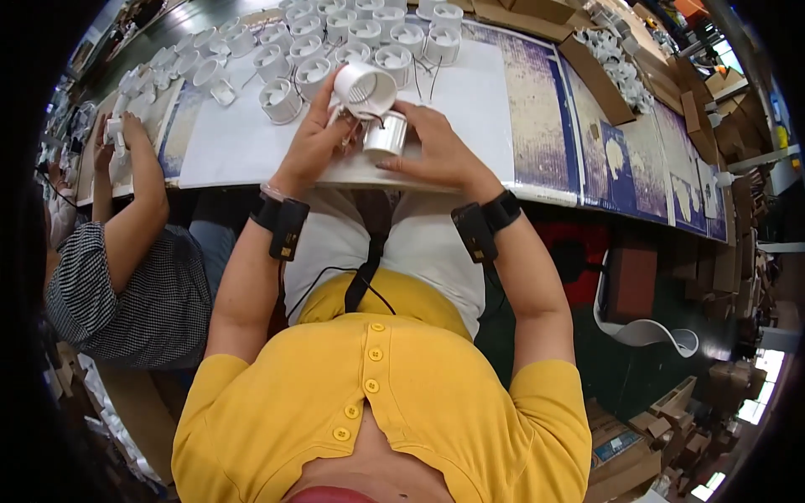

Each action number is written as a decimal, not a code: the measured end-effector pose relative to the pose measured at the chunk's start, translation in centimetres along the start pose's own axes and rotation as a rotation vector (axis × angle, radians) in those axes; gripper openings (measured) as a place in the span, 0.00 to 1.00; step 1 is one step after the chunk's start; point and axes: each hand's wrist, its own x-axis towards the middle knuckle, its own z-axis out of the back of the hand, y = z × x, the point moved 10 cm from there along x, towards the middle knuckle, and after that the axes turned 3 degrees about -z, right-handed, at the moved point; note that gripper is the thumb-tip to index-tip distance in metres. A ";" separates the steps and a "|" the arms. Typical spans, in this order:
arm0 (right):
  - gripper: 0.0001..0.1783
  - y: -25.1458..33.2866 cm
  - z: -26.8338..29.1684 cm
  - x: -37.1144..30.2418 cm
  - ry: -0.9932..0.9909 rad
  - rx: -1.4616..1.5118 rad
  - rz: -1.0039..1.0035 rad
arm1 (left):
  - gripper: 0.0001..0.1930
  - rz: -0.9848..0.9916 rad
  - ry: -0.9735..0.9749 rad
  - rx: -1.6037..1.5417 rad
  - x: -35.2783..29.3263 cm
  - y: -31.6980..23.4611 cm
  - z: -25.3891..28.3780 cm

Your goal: Assembling small electronic fixtures by inserting wires and internal components into white plastic housings.

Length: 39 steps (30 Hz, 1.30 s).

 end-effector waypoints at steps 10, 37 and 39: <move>0.45 1.7 0.3 -1.1 -0.082 -0.067 0.044 | 0.38 0.004 -0.008 -0.003 -1.1 0.2 -0.2; 0.31 5.5 4.0 -2.5 -0.404 -0.544 0.027 | 0.35 0.117 -0.183 0.463 -2.5 0.3 0.2; 0.34 7.2 4.8 -2.6 -0.372 -0.529 0.143 | 0.31 0.260 -0.154 0.505 -2.9 1.4 -0.1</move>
